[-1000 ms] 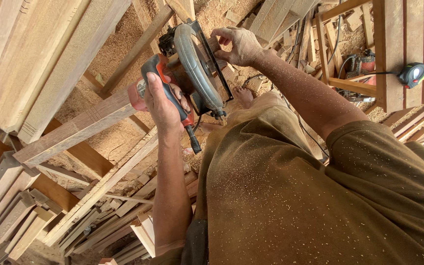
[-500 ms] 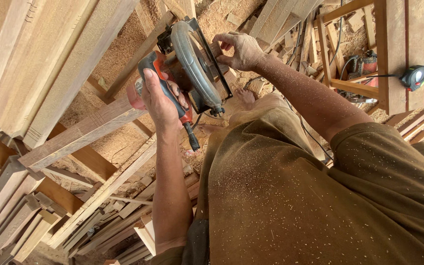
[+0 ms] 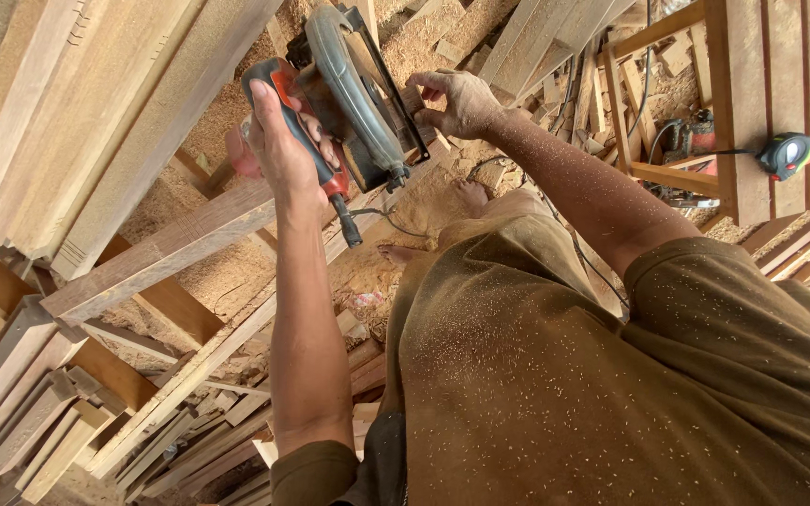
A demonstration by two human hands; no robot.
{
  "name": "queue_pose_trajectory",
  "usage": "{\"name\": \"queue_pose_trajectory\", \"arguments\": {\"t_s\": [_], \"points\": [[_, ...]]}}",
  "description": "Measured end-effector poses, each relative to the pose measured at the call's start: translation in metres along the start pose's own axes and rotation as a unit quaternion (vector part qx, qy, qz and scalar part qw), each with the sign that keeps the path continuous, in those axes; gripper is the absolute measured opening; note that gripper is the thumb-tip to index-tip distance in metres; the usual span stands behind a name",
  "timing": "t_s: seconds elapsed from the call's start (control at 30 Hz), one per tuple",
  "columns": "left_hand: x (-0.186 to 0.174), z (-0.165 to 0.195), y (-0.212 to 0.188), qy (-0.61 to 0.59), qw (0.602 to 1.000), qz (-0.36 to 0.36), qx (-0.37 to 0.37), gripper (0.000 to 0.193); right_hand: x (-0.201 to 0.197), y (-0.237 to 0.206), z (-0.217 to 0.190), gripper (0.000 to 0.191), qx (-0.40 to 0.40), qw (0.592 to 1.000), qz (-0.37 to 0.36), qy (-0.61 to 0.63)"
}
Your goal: The person uses a circular saw to cut wooden planks on a workbench. They repeatedly position the saw, cut the wood, and move the cut pieces aside.
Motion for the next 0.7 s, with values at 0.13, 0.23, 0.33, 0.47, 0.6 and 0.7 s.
{"name": "queue_pose_trajectory", "arguments": {"t_s": [0.13, 0.23, 0.33, 0.47, 0.6, 0.7], "points": [[-0.005, -0.017, -0.033, 0.017, 1.0, 0.002, 0.006, 0.054, -0.007, 0.0, -0.004, 0.059, 0.01, 1.0, 0.003, 0.008], [-0.011, -0.034, -0.065, 0.019, 0.999, -0.008, 0.033, 0.053, -0.006, 0.0, -0.006, 0.057, 0.029, 0.999, -0.01, 0.027], [-0.019, -0.049, -0.089, 0.018, 0.999, -0.01, 0.031, 0.051, -0.002, 0.001, -0.007, 0.055, 0.038, 0.999, 0.003, 0.026], [-0.024, -0.058, -0.094, 0.003, 1.0, -0.013, 0.028, 0.049, 0.004, 0.004, -0.004, 0.052, 0.06, 0.998, 0.017, 0.012], [-0.027, -0.055, -0.079, -0.001, 0.999, -0.023, 0.038, 0.049, 0.005, 0.007, -0.007, 0.049, 0.063, 0.998, 0.028, 0.003], [-0.028, -0.049, -0.062, -0.017, 0.999, -0.015, 0.034, 0.049, 0.002, 0.007, -0.01, 0.048, 0.079, 0.996, 0.031, 0.004]]}}
Point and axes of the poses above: each hand's wrist, its own y-axis towards the middle knuckle, its own x-axis out of the palm, z = x × y, the point moved 5 cm from there along y, towards the middle knuckle, and after that the axes turned 9 degrees about -x, right-handed, at the moved point
